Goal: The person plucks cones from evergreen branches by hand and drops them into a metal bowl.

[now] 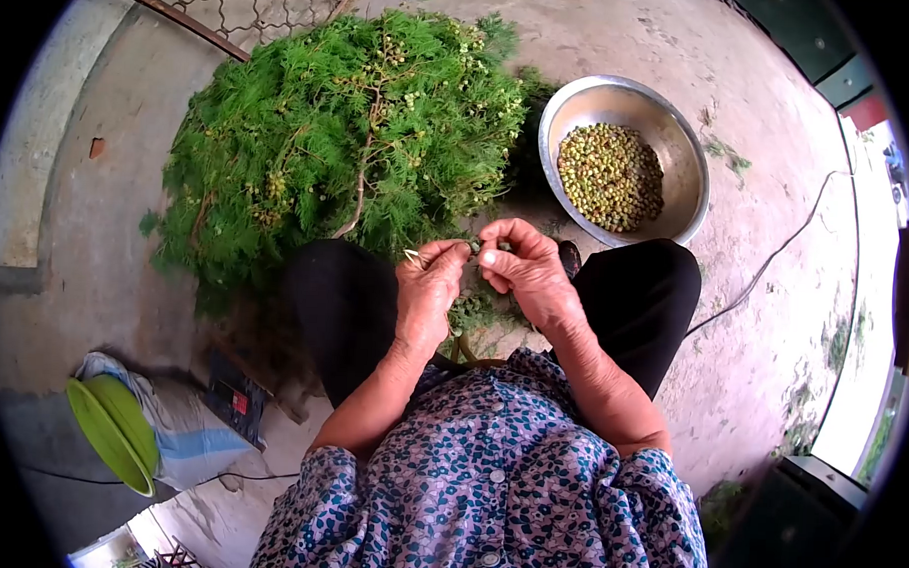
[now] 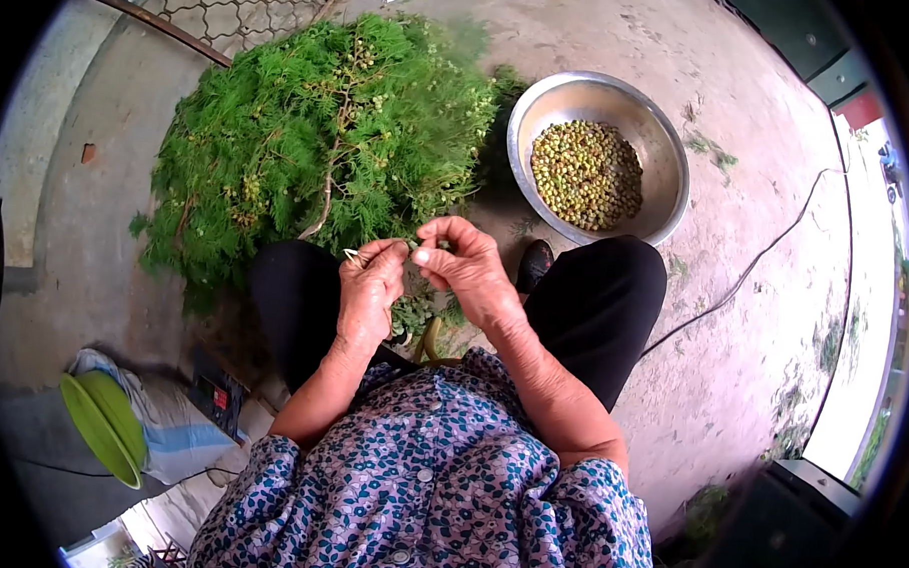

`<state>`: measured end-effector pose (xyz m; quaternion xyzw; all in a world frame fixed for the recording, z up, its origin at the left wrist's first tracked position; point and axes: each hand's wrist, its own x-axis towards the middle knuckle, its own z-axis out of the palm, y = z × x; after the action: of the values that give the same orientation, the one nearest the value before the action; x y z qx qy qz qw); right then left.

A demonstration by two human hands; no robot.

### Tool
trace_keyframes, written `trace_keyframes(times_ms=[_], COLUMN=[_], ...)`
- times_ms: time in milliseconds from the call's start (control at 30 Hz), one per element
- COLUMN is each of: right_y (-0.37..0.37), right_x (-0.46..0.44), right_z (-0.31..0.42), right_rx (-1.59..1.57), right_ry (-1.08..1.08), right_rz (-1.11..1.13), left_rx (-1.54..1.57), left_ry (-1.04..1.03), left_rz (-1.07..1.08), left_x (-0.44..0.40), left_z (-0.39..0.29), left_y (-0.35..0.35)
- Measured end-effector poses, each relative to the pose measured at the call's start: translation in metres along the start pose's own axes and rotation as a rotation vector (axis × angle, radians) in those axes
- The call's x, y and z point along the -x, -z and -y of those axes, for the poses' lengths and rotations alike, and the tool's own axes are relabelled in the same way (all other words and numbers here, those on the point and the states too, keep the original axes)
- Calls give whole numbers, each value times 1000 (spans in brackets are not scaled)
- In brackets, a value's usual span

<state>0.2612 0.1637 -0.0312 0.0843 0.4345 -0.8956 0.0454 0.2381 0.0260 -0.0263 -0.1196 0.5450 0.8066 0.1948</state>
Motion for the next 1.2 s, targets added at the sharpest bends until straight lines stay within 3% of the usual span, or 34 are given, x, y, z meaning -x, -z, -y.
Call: trace_keyframes(times_ms=[100, 167, 233, 367, 433, 500, 533, 633, 700, 733, 767, 833, 900, 967, 1033, 1200], right_y=[-4, 2, 7, 53, 64, 97, 113, 112, 118, 98, 76, 42, 36, 23, 28, 35], right_x=[-3, -5, -7, -30, -39, -40, -38, -39, -41, -32, -24, -10, -13, -10, -17, -3], right_z=[-4, -1, 3, 29, 56, 73, 71, 69, 47, 46, 47, 43, 28, 21, 24, 17], right_rx=[116, 166, -83, -415, -782, -1131, -1160, -941, -658, -423, -214, 435, 714, 451, 420, 431], right_ry=[37, -96, -164, 82, 253, 298, 321, 333, 289, 290, 192, 161, 130, 96, 158, -111], right_rz=[-44, -51, -101, -154, -500, -352, -129, -496, -481, -244, -280, -135, 64, -95, -234, 83], left_rx=[-17, -42, -24, 212, 250, 358, 372, 358, 340, 325, 310, 320, 328, 418, 476, 618], left_ry=[-15, -2, 28, 37, 46, 37, 53, 82, 87, 85, 83, 87, 98, 105, 93, 44], left_rz=[44, 40, 66, 23, 62, 62, 72, 98, 96, 90, 84, 88, 95, 133, 63, 22], left_x=[1, 1, 0, -5, -9, -10, -10, -10, -10, -10, -10, -11, -13, -16, -20, -29], left_z=[2, 0, -2, -5, -4, -3, -3, 0, 0, 1, 1, 2, 4, 4, 2, 3], left_y=[-3, -2, 2, 11, 18, 17, 16, 13, 9, 7, 7, 6, 6, 10, 12, 19])
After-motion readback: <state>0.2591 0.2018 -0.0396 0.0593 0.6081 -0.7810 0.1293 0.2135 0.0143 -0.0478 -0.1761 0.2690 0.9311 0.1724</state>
